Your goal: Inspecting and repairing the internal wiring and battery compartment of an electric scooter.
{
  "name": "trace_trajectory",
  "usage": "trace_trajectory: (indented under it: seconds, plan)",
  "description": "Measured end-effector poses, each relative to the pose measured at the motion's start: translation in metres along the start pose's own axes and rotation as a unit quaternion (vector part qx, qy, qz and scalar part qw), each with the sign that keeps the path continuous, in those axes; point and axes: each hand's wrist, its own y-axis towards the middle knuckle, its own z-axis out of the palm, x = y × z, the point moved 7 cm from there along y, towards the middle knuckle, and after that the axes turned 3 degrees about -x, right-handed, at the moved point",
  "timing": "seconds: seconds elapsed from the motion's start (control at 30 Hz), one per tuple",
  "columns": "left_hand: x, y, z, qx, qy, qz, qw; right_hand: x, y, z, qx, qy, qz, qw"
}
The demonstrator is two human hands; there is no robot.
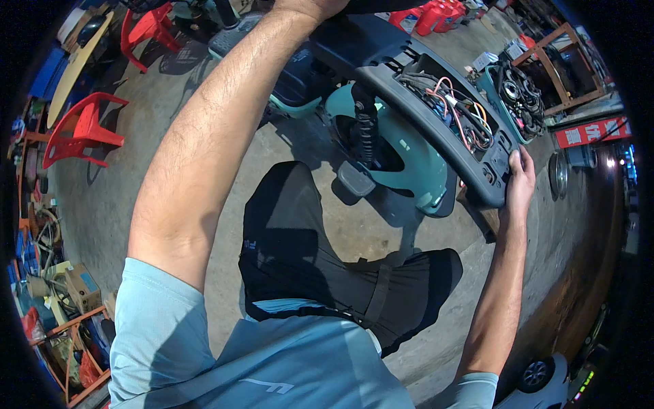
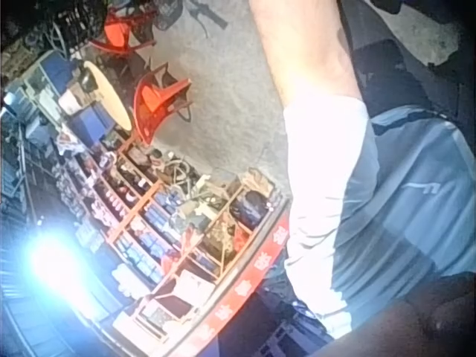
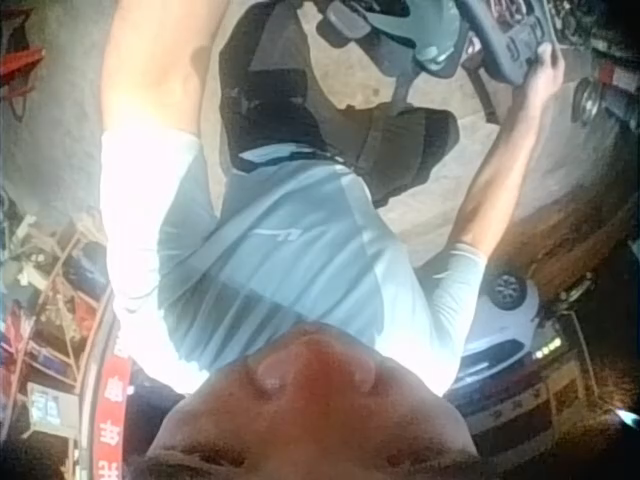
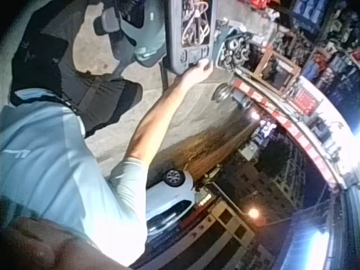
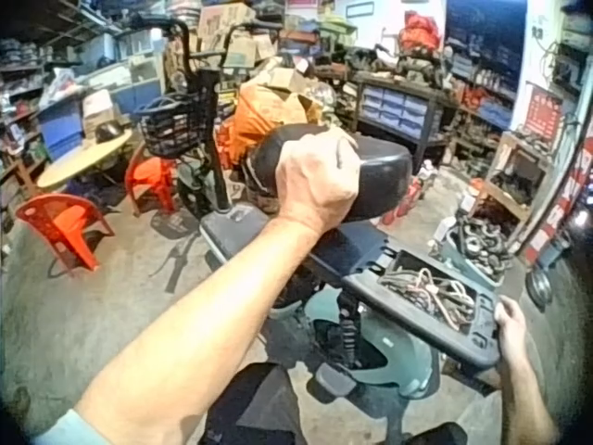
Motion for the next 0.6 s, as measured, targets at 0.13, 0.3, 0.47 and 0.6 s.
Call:
trace_trajectory:
  seconds: [0.13,0.3,0.47,0.6]
  plan:
    - [-0.002,0.003,-0.005,0.000,-0.015,0.000,1.000,0.004,-0.004,0.001,0.001,0.005,-0.008,1.000]
    - [-0.004,0.007,-0.011,0.005,-0.004,-0.001,1.000,0.009,-0.010,0.003,-0.006,0.015,0.005,1.000]
    - [-0.006,0.009,-0.017,0.007,-0.015,0.002,1.000,0.019,-0.019,0.005,0.001,0.012,-0.006,1.000]
    - [-0.008,0.011,-0.023,0.001,-0.022,0.002,1.000,0.022,-0.025,0.006,-0.006,0.000,-0.004,1.000]
